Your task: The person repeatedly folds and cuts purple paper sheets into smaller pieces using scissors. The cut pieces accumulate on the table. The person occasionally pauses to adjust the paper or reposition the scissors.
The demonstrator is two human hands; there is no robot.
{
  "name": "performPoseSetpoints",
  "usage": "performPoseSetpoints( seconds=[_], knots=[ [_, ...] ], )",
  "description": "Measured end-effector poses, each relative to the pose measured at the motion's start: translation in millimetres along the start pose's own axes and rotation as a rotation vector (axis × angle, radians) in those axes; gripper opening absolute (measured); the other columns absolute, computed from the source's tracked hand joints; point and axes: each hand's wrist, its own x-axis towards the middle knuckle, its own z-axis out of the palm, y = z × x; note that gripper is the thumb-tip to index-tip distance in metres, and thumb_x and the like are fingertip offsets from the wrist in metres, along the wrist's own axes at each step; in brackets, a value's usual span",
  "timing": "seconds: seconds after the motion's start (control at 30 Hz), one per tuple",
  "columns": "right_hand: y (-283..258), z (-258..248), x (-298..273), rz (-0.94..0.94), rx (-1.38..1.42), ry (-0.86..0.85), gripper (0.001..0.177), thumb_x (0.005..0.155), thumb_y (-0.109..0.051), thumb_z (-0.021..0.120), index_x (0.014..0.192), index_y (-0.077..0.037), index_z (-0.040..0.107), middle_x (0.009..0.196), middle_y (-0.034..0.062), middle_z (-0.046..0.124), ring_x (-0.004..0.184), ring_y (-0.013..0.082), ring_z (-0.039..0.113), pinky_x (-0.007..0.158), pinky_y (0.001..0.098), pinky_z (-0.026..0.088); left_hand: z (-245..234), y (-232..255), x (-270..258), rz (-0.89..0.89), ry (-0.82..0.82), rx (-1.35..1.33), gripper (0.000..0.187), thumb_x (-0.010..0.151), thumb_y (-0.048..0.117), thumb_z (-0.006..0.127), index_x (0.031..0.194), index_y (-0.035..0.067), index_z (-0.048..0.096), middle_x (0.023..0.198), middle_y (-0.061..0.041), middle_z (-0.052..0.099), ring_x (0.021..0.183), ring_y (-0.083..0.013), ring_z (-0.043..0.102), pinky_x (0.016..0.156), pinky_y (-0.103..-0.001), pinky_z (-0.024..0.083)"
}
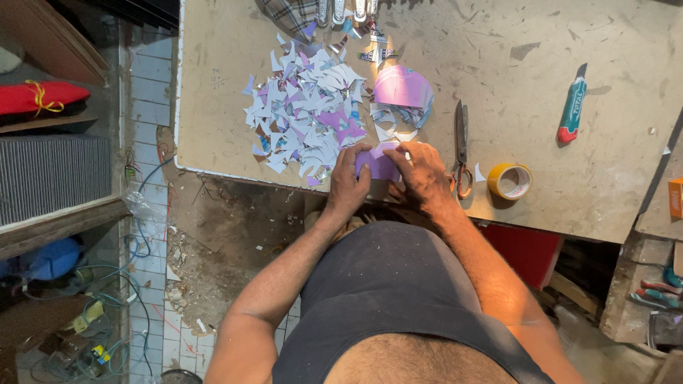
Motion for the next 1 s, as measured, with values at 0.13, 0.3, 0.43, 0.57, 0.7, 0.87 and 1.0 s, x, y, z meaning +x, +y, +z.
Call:
performPoseSetpoints(
  seconds=[0.13, 0.3, 0.43, 0.57, 0.7, 0.87, 1.0],
  knots=[
    [-1, 6, -1, 0.092, 0.107, -0.068, 0.071, 0.076, -0.004, 0.086, 0.141, -0.016, 0.060, 0.138, 0.0147, 0.044, 0.117, 0.0325, 0.063, 0.096, 0.0409, 0.058, 3, -5, -2, 0.103, 0.068, -0.004, 0.036, 0.097, 0.000, 0.056, 0.132, 0.005, 0.052, 0.124, -0.015, 0.058, 0.118, -0.0295, 0.061, 0.098, -0.040, 0.052],
    [-3, 5, 1, 0.026, 0.318, 0.119, 0.064, 0.075, -0.011, 0.087, 0.133, -0.007, 0.059, 0.137, 0.0184, 0.046, 0.116, 0.0355, 0.062, 0.096, 0.0387, 0.057, 4, -5, -4, 0.031, 0.049, -0.051, 0.035, 0.099, 0.002, 0.056, 0.133, 0.006, 0.051, 0.124, -0.014, 0.054, 0.117, -0.0283, 0.060, 0.096, -0.037, 0.055],
    [-9, 10, -3, 0.439, 0.676, 0.078, 0.047, 0.094, -0.005, 0.075, 0.138, -0.003, 0.062, 0.124, 0.0073, 0.063, 0.106, 0.0173, 0.067, 0.093, 0.0277, 0.058, 1, 5, -5, 0.055, 0.073, -0.020, 0.035, 0.099, 0.001, 0.058, 0.132, 0.007, 0.052, 0.124, -0.013, 0.053, 0.118, -0.0279, 0.059, 0.099, -0.037, 0.054],
    [-2, 17, -8, 0.575, 1.019, 0.104, 0.035, 0.095, -0.001, 0.073, 0.129, -0.001, 0.068, 0.114, 0.0058, 0.062, 0.104, 0.0135, 0.064, 0.090, 0.0265, 0.054, -4, 21, -7, 0.140, 0.188, 0.030, 0.047, 0.089, -0.003, 0.063, 0.133, 0.005, 0.049, 0.128, -0.021, 0.042, 0.124, -0.0340, 0.048, 0.099, -0.039, 0.051],
    [4, 22, -20, 0.344, 0.994, 0.177, 0.023, 0.099, 0.005, 0.069, 0.120, -0.001, 0.071, 0.120, 0.0074, 0.062, 0.111, 0.0166, 0.066, 0.098, 0.0300, 0.058, -15, 24, -8, 0.279, 0.187, 0.046, 0.044, 0.091, -0.006, 0.063, 0.132, 0.008, 0.053, 0.129, -0.017, 0.048, 0.128, -0.0328, 0.051, 0.107, -0.042, 0.050],
    [3, 34, -14, 0.172, 0.768, 0.173, 0.048, 0.095, 0.009, 0.063, 0.140, -0.001, 0.049, 0.137, 0.0137, 0.058, 0.129, 0.0280, 0.061, 0.114, 0.0369, 0.050, -12, 21, -2, 0.244, 0.039, -0.011, 0.033, 0.098, -0.011, 0.060, 0.123, 0.010, 0.062, 0.121, -0.010, 0.058, 0.114, -0.0258, 0.064, 0.092, -0.036, 0.055],
    [-1, 39, -11, 0.114, 0.542, 0.068, 0.067, 0.093, 0.004, 0.068, 0.151, -0.004, 0.036, 0.144, 0.0190, 0.048, 0.131, 0.0334, 0.050, 0.113, 0.0422, 0.040, -5, 17, 0, 0.272, 0.004, -0.058, 0.036, 0.097, -0.013, 0.056, 0.127, 0.007, 0.057, 0.123, -0.013, 0.054, 0.117, -0.0283, 0.060, 0.095, -0.036, 0.054]
  ],
)
